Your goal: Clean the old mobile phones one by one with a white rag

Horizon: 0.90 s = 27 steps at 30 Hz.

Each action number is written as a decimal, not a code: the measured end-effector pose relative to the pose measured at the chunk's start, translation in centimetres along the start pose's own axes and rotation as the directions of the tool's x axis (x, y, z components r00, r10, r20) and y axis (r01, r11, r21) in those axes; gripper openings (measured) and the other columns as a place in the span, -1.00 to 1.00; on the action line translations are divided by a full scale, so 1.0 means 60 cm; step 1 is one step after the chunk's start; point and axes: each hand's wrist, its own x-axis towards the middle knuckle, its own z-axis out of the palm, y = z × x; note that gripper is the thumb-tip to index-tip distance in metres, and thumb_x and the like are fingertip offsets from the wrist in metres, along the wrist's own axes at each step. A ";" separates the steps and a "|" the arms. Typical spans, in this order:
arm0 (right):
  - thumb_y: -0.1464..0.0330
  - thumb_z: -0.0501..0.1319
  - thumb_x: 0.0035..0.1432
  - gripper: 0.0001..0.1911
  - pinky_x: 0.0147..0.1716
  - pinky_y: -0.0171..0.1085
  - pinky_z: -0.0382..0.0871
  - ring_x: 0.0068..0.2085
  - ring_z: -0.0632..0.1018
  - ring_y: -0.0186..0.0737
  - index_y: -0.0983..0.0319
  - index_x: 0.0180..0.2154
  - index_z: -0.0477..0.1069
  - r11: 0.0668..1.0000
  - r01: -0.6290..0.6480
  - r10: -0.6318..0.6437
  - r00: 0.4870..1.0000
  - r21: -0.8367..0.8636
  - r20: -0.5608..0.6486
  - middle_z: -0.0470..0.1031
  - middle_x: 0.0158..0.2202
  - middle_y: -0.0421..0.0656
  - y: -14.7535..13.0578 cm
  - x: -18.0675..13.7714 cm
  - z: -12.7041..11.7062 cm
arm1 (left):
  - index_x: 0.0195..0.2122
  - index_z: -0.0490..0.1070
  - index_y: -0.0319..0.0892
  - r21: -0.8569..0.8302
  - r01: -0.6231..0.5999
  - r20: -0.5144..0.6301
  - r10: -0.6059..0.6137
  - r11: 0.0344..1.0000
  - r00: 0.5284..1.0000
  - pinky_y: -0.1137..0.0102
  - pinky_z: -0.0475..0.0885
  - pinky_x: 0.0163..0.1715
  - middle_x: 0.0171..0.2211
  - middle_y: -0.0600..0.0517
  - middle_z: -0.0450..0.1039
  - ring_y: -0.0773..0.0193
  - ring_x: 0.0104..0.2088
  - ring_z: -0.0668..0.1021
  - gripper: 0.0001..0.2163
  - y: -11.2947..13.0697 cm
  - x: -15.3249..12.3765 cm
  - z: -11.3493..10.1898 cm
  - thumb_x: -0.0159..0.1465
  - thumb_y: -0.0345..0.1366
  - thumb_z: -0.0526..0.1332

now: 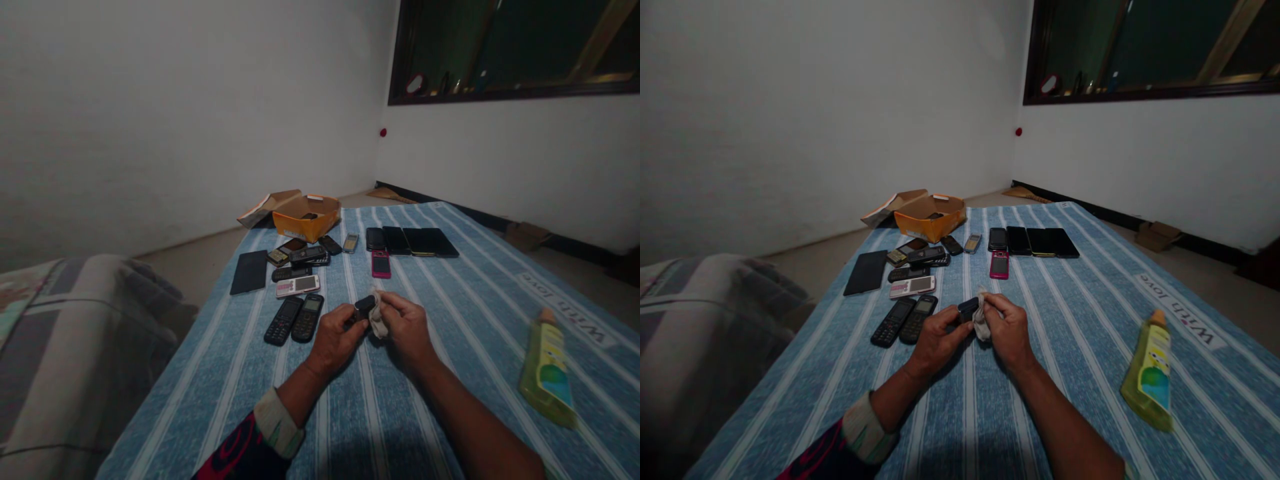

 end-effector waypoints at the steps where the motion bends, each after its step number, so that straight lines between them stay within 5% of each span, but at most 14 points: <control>1: 0.28 0.20 0.08 -0.73 -0.45 -0.31 0.36 -0.37 0.51 -0.24 0.25 -0.25 0.59 1.000 0.019 -0.019 1.000 -0.023 0.004 0.56 -0.34 -0.12 0.000 -0.001 0.001 | -0.48 0.38 -0.20 -0.003 0.004 0.002 -0.004 1.000 1.000 0.42 0.29 -0.41 -0.52 0.09 0.33 0.30 -0.44 0.41 -0.83 0.000 0.000 0.000 0.22 -0.25 0.18; 9: 0.40 0.11 0.03 -0.72 -0.40 -0.29 0.37 -0.41 0.49 -0.26 0.26 -0.34 0.60 0.990 0.036 -0.023 0.995 -0.136 0.095 0.51 -0.44 -0.16 0.008 0.000 0.000 | -0.44 0.44 -0.21 0.015 -0.009 -0.015 0.009 1.000 1.000 0.40 0.34 -0.39 -0.50 0.07 0.39 0.28 -0.44 0.44 -0.84 -0.005 -0.001 -0.003 0.23 -0.25 0.20; 15: 0.42 0.11 0.01 -0.71 -0.29 -0.20 0.43 -0.32 0.55 -0.19 0.21 -0.31 0.60 0.989 0.126 -0.121 0.990 -0.074 0.072 0.56 -0.35 -0.14 0.004 0.002 -0.003 | -0.18 0.49 -0.17 -0.052 -0.101 -0.025 0.100 0.994 0.995 0.36 0.44 -0.19 -0.26 -0.01 0.54 0.22 -0.23 0.56 -0.85 0.005 -0.002 -0.003 0.23 -0.35 0.20; 27: 0.41 0.12 0.04 -0.74 -0.26 -0.19 0.46 -0.28 0.57 -0.17 0.21 -0.31 0.59 0.982 0.178 -0.176 0.984 -0.067 0.034 0.57 -0.32 -0.12 -0.002 -0.002 -0.003 | -0.13 0.48 -0.17 -0.007 -0.176 -0.049 0.176 0.984 0.983 0.34 0.47 -0.15 -0.22 -0.05 0.56 0.20 -0.19 0.58 -0.83 0.007 -0.003 0.000 0.28 -0.34 0.17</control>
